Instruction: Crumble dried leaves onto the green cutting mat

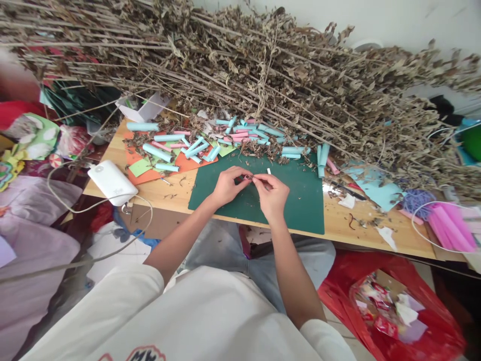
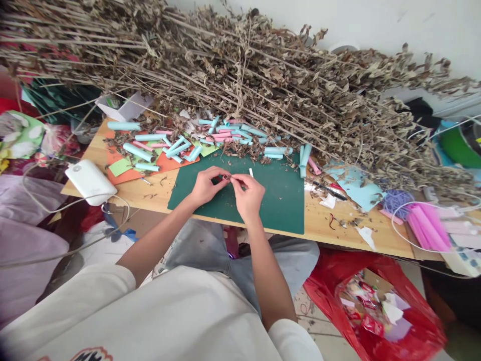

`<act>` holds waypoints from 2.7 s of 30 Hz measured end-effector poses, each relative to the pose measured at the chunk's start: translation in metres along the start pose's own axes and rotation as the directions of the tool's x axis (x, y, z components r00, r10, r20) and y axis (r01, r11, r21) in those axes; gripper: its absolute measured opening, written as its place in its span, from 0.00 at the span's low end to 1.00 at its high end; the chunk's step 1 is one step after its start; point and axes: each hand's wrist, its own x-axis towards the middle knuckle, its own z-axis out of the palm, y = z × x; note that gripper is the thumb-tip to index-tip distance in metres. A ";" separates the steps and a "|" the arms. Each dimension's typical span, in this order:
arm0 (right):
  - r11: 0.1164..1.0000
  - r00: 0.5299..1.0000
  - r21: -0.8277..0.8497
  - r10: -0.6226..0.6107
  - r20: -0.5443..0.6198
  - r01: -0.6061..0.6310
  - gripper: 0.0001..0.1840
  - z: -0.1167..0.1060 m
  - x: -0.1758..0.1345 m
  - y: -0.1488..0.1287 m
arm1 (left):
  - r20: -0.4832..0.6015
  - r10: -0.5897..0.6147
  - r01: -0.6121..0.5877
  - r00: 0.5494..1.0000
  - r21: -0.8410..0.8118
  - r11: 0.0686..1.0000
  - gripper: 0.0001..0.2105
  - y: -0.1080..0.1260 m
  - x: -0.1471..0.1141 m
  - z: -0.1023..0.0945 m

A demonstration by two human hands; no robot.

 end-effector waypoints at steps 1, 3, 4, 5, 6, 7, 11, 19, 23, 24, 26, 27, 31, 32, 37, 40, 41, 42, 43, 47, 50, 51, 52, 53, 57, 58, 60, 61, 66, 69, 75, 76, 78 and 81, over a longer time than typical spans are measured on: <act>0.999 0.999 0.043 0.021 -0.024 -0.020 0.08 0.000 0.001 0.001 | 0.001 0.001 -0.001 1.000 0.002 1.000 0.07 0.000 0.000 0.000; 0.992 0.996 0.123 0.052 -0.078 -0.043 0.09 -0.001 0.003 0.001 | -0.005 0.011 -0.011 1.000 -0.012 1.000 0.07 0.000 0.000 0.000; 0.989 0.993 0.141 0.053 -0.101 -0.039 0.09 -0.002 0.004 0.001 | -0.012 0.013 -0.013 1.000 -0.024 1.000 0.07 0.000 0.000 0.000; 0.991 0.993 0.134 0.042 -0.111 -0.027 0.09 -0.003 0.005 -0.001 | -0.019 0.009 -0.010 1.000 -0.035 0.999 0.09 0.000 0.000 0.000; 0.995 0.994 0.102 0.023 -0.107 -0.012 0.09 -0.004 0.005 -0.003 | -0.023 0.001 -0.002 1.000 -0.044 0.999 0.11 -0.001 0.000 0.001; 0.998 0.996 0.056 0.000 -0.087 0.005 0.08 -0.005 0.005 -0.006 | -0.022 -0.010 0.009 1.000 -0.049 0.999 0.13 -0.001 0.000 0.001; 0.991 0.995 -0.094 -0.097 0.000 0.097 0.06 -0.007 0.003 -0.016 | -0.024 -0.038 0.037 0.999 -0.043 0.998 0.14 -0.003 -0.001 0.002; 0.850 0.902 -0.304 -0.392 0.179 0.430 0.08 -0.009 0.007 -0.009 | -0.012 -0.064 0.064 0.998 -0.010 0.998 0.08 -0.004 -0.002 0.003; 0.842 0.886 -0.283 -0.408 0.222 0.459 0.09 -0.009 0.007 -0.008 | -0.015 -0.052 0.051 0.999 -0.023 0.998 0.06 -0.003 -0.002 0.003; 0.850 0.886 -0.266 -0.403 0.228 0.455 0.09 -0.009 0.007 -0.008 | -0.018 -0.053 0.052 0.998 -0.024 0.998 0.05 -0.003 -0.002 0.003; 0.875 0.901 -0.235 -0.382 0.206 0.424 0.09 -0.008 0.005 -0.009 | -0.022 -0.055 0.055 0.998 -0.027 0.998 0.06 -0.002 -0.002 0.003; 0.888 0.913 -0.226 -0.368 0.176 0.402 0.09 -0.007 0.004 -0.009 | -0.022 -0.057 0.056 0.998 -0.031 0.998 0.06 -0.002 -0.002 0.003; 0.888 0.922 -0.248 -0.370 0.110 0.387 0.06 -0.007 0.003 -0.007 | -0.013 -0.065 0.064 0.998 -0.049 0.997 0.07 -0.001 -0.002 0.002; 0.866 0.909 -0.275 -0.394 0.134 0.416 0.06 -0.007 0.003 -0.006 | -0.012 -0.065 0.065 0.998 -0.047 0.997 0.06 -0.001 -0.002 0.002; 0.705 0.846 -0.468 -0.440 0.301 0.533 0.09 -0.009 0.003 -0.012 | -0.012 -0.047 0.047 0.999 -0.025 0.999 0.05 -0.002 -0.002 0.002; 0.701 0.842 -0.470 -0.412 0.347 0.537 0.10 -0.013 0.004 -0.017 | -0.028 -0.049 0.049 0.998 0.000 0.999 0.05 -0.001 -0.001 0.001; 0.726 0.853 -0.451 -0.400 0.336 0.518 0.10 -0.016 0.004 -0.018 | -0.033 -0.053 0.053 0.998 0.002 0.999 0.05 0.000 -0.001 0.001; 0.757 0.875 -0.444 -0.377 0.303 0.480 0.11 -0.020 0.004 -0.019 | -0.034 -0.057 0.057 0.998 -0.003 0.998 0.05 0.000 -0.001 0.001; 0.783 0.907 -0.459 -0.337 0.253 0.420 0.12 -0.025 0.005 -0.019 | -0.033 -0.061 0.060 0.998 -0.012 0.998 0.05 0.001 0.000 0.001; 0.679 0.999 -0.733 -0.009 0.038 0.034 0.13 -0.043 0.005 -0.013 | -0.022 -0.063 0.062 0.998 -0.040 0.997 0.08 0.003 0.000 0.002; 0.490 0.967 -0.865 0.252 0.022 -0.108 0.14 -0.047 0.006 -0.008 | -0.025 -0.057 0.056 0.998 -0.044 0.997 0.07 0.002 0.000 0.003; 0.459 0.952 -0.881 0.305 0.031 -0.119 0.14 -0.047 0.006 -0.007 | -0.027 -0.055 0.054 0.998 -0.044 0.998 0.07 0.001 0.000 0.003; 0.446 0.940 -0.887 0.338 0.041 -0.122 0.13 -0.047 0.007 -0.006 | -0.030 -0.055 0.054 0.998 -0.043 0.998 0.07 0.000 0.000 0.004; 0.455 0.935 -0.882 0.350 0.051 -0.123 0.12 -0.047 0.008 -0.006 | -0.032 -0.057 0.055 0.998 -0.042 0.998 0.07 0.000 -0.001 0.004; 0.703 0.965 -0.692 0.261 0.037 -0.164 0.10 -0.052 0.011 -0.016 | -0.028 -0.067 0.066 0.997 -0.040 0.997 0.08 0.001 0.000 0.003; 0.791 0.973 -0.586 0.231 0.022 -0.175 0.10 -0.053 0.010 -0.021 | -0.025 -0.069 0.068 0.997 -0.037 0.997 0.08 0.001 0.000 0.003; 0.926 0.984 -0.340 0.179 0.004 -0.167 0.09 -0.052 0.007 -0.032 | -0.019 -0.074 0.073 0.997 -0.031 0.997 0.08 0.002 0.000 0.003; 0.962 0.989 -0.234 0.145 -0.002 -0.141 0.09 -0.050 0.005 -0.037 | -0.017 -0.077 0.077 0.997 -0.031 0.997 0.08 0.002 0.000 0.003; 0.995 0.997 -0.081 -0.062 -0.044 0.058 0.09 -0.029 -0.004 -0.049 | -0.015 -0.084 0.083 0.996 -0.033 0.996 0.08 0.002 0.000 0.002; 0.983 0.992 -0.146 -0.120 -0.038 0.113 0.07 -0.021 -0.004 -0.047 | -0.008 -0.085 0.085 0.996 -0.025 0.996 0.08 0.002 0.000 0.002; 0.948 0.983 -0.264 -0.185 0.004 0.180 0.06 -0.018 -0.001 -0.046 | -0.004 -0.083 0.083 0.997 -0.031 0.996 0.07 0.003 0.000 0.001; 0.939 0.980 -0.282 -0.201 0.012 0.196 0.06 -0.018 -0.001 -0.047 | -0.005 -0.084 0.084 0.996 -0.032 0.996 0.07 0.003 0.000 0.001; 0.923 0.973 -0.309 -0.230 0.032 0.229 0.06 -0.019 0.001 -0.048 | -0.008 -0.087 0.086 0.996 -0.031 0.996 0.07 0.002 0.000 0.001; 0.911 0.965 -0.318 -0.246 0.087 0.261 0.06 -0.020 0.004 -0.051 | -0.010 -0.081 0.081 0.997 -0.026 0.996 0.07 0.002 -0.001 0.001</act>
